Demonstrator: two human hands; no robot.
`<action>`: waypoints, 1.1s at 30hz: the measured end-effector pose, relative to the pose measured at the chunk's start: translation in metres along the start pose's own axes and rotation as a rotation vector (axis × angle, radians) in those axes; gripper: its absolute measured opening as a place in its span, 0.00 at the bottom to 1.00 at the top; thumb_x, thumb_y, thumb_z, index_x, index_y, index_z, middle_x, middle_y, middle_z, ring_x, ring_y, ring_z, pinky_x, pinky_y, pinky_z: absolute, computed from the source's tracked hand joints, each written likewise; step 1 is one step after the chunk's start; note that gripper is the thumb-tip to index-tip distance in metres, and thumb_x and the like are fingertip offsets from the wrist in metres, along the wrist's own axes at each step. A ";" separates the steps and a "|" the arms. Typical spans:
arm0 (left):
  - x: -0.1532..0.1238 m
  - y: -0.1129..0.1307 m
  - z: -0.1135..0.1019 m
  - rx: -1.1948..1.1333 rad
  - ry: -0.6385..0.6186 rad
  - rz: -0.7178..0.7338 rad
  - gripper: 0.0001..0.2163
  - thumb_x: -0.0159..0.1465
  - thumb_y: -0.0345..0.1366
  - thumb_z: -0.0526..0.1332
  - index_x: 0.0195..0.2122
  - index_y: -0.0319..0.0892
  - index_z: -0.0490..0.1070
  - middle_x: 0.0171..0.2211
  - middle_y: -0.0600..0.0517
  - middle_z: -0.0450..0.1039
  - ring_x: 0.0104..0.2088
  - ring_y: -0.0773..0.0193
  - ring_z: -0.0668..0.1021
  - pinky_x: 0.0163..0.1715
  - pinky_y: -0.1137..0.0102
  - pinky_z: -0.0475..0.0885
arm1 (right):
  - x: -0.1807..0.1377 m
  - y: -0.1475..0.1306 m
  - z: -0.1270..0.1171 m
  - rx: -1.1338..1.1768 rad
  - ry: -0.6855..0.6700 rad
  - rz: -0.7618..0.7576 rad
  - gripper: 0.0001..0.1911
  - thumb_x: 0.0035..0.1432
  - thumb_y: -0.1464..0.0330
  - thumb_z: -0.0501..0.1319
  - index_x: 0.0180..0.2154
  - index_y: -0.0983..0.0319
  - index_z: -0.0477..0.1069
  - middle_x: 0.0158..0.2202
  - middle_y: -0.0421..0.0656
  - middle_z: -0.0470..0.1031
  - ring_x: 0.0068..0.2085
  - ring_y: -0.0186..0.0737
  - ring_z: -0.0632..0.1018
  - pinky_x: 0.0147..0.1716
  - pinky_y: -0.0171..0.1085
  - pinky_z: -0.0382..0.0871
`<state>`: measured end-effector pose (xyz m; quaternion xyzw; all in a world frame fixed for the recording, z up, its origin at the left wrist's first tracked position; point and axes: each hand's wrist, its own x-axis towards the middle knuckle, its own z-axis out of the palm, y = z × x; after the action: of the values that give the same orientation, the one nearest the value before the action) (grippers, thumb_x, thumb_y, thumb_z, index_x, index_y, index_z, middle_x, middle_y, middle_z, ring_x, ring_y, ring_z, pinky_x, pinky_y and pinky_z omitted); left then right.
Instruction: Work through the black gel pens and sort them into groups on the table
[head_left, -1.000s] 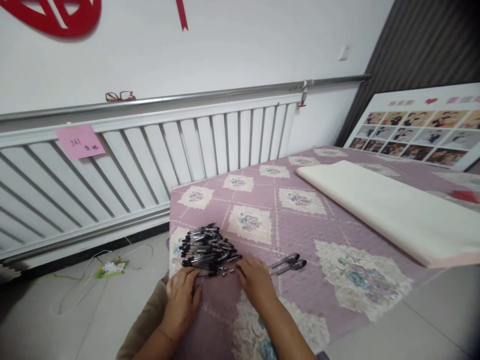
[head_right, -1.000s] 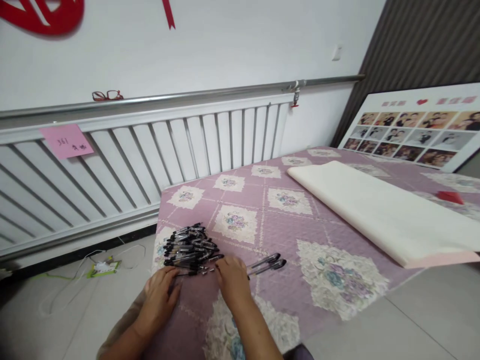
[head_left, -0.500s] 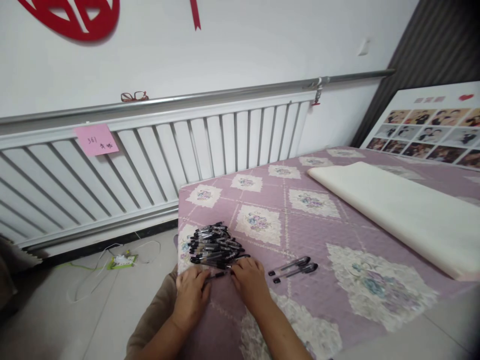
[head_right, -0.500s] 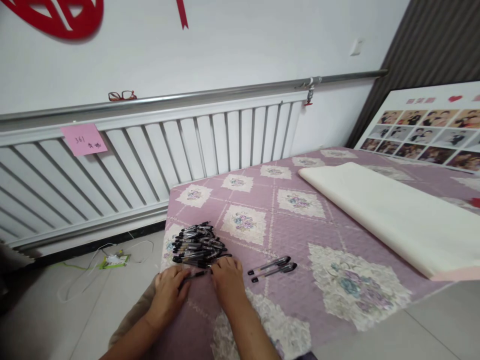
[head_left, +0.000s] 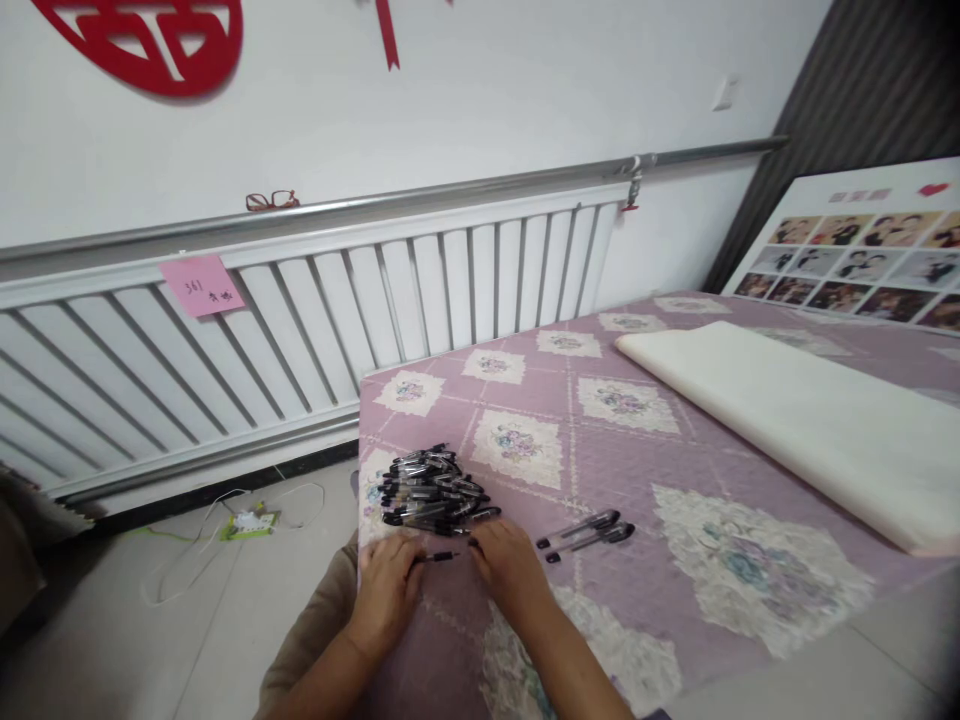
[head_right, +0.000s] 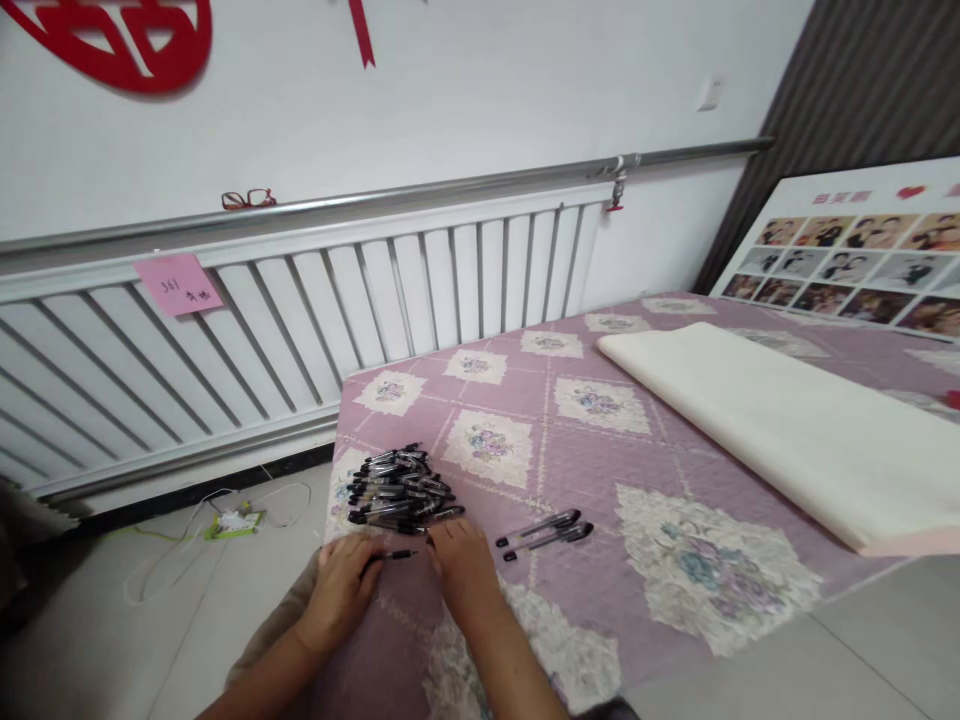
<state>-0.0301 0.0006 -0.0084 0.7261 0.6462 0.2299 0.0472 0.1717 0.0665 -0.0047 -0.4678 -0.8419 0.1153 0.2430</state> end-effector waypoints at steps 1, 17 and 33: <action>0.000 -0.001 0.000 -0.013 -0.004 0.013 0.08 0.65 0.32 0.54 0.40 0.47 0.71 0.39 0.51 0.74 0.43 0.56 0.73 0.47 0.58 0.59 | -0.001 0.002 0.001 0.057 -0.001 0.000 0.05 0.57 0.74 0.59 0.33 0.61 0.72 0.34 0.43 0.76 0.39 0.42 0.74 0.40 0.38 0.63; 0.000 0.001 -0.003 -0.068 -0.031 0.050 0.08 0.65 0.32 0.53 0.40 0.47 0.71 0.37 0.52 0.75 0.41 0.56 0.74 0.46 0.58 0.61 | -0.013 0.000 -0.004 0.471 -0.026 0.056 0.09 0.51 0.76 0.56 0.32 0.60 0.73 0.32 0.41 0.73 0.37 0.41 0.73 0.37 0.37 0.65; 0.000 0.003 -0.005 -0.062 -0.060 0.060 0.09 0.65 0.32 0.53 0.41 0.47 0.72 0.39 0.51 0.74 0.42 0.56 0.73 0.47 0.57 0.61 | -0.012 -0.005 -0.004 0.544 -0.076 0.016 0.10 0.52 0.77 0.57 0.33 0.61 0.73 0.33 0.41 0.72 0.37 0.40 0.73 0.38 0.37 0.65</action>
<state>-0.0298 -0.0006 -0.0027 0.7501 0.6149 0.2293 0.0822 0.1757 0.0535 -0.0029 -0.3874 -0.7847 0.3569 0.3269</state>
